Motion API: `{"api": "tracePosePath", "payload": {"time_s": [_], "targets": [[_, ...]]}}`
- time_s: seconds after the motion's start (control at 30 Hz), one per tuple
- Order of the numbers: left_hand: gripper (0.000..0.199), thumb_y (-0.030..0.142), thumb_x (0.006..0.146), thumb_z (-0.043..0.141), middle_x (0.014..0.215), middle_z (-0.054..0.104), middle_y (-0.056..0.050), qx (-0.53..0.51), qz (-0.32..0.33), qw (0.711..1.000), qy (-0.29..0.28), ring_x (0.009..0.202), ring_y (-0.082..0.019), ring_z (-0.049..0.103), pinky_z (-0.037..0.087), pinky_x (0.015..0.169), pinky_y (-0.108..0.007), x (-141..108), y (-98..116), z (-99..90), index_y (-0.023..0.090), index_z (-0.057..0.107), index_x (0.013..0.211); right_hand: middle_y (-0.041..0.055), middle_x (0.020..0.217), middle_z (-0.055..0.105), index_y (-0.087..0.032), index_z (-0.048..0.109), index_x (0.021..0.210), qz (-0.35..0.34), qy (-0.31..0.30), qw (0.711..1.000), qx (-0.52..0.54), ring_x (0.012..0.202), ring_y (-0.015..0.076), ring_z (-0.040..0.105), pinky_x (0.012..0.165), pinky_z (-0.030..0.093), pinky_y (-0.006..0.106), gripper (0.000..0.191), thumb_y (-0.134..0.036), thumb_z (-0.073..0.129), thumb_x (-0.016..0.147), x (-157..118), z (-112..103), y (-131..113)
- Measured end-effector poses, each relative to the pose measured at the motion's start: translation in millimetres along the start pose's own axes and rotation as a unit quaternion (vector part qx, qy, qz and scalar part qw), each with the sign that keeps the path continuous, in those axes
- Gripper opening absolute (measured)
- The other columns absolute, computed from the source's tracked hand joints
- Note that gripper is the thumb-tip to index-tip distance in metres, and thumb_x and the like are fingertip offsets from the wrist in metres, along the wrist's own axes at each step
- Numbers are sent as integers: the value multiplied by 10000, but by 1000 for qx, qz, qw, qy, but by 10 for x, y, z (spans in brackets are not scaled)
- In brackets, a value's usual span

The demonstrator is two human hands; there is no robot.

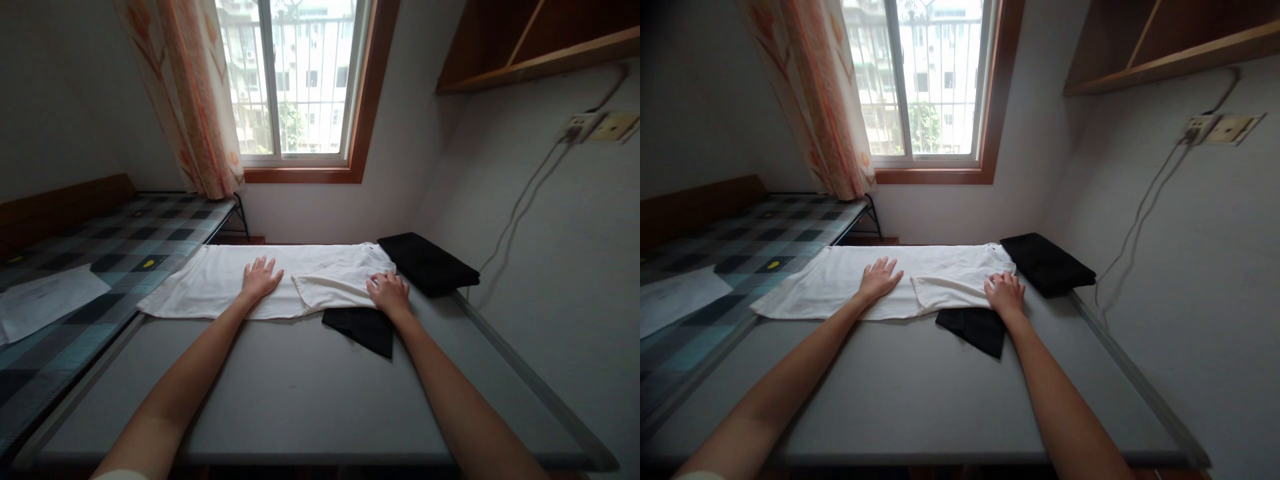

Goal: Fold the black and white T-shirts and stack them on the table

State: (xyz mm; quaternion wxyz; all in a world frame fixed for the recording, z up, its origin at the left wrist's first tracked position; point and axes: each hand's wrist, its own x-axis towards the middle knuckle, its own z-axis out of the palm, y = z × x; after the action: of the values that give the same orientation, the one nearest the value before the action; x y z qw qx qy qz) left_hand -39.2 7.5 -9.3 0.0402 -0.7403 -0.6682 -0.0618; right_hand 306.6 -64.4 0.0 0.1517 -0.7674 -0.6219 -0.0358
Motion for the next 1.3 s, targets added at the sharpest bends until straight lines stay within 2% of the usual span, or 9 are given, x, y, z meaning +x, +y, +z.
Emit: {"api": "tracePosePath", "payload": {"time_s": [0.1,0.37,0.67,1.1,1.3], "targets": [[672,598,944,236,1572,312,-123,-2,2,1000,-4,1453,-308,248,205,1144,-532,4,-7,4,229,375,1488,143,1189,597,-193,686,1114,4,3,1000,-5,1086,299,514,887,374,406,358,-411,470,929,-3,-1,-8],[672,574,939,249,1575,300,-139,3,4,1000,-11,1449,-314,252,204,1137,-556,-16,-5,-8,214,358,1497,136,1159,647,-175,680,1033,-42,-26,999,-19,1082,286,527,853,380,376,298,-327,438,949,91,-18,11],[664,530,927,284,1581,283,-141,7,3,1000,-22,1450,-314,248,198,1143,-547,-37,-1,-24,208,340,1505,139,1114,686,-170,703,961,-74,-82,994,12,1071,262,572,855,393,345,246,-273,480,950,235,-79,80],[673,522,925,300,1575,294,-150,13,6,1000,-20,1451,-320,250,204,1146,-529,-196,-4,-30,192,328,1511,134,1067,695,-159,700,966,-81,-82,993,10,1051,243,587,862,400,315,247,-271,481,949,63,-142,114],[669,513,931,306,1570,301,-162,16,11,1000,-13,1447,-326,255,209,1142,-527,-367,18,-75,164,345,1501,131,1055,700,-168,698,962,-71,-84,994,13,1035,250,590,844,403,326,256,-288,472,949,-58,-187,128]]}}
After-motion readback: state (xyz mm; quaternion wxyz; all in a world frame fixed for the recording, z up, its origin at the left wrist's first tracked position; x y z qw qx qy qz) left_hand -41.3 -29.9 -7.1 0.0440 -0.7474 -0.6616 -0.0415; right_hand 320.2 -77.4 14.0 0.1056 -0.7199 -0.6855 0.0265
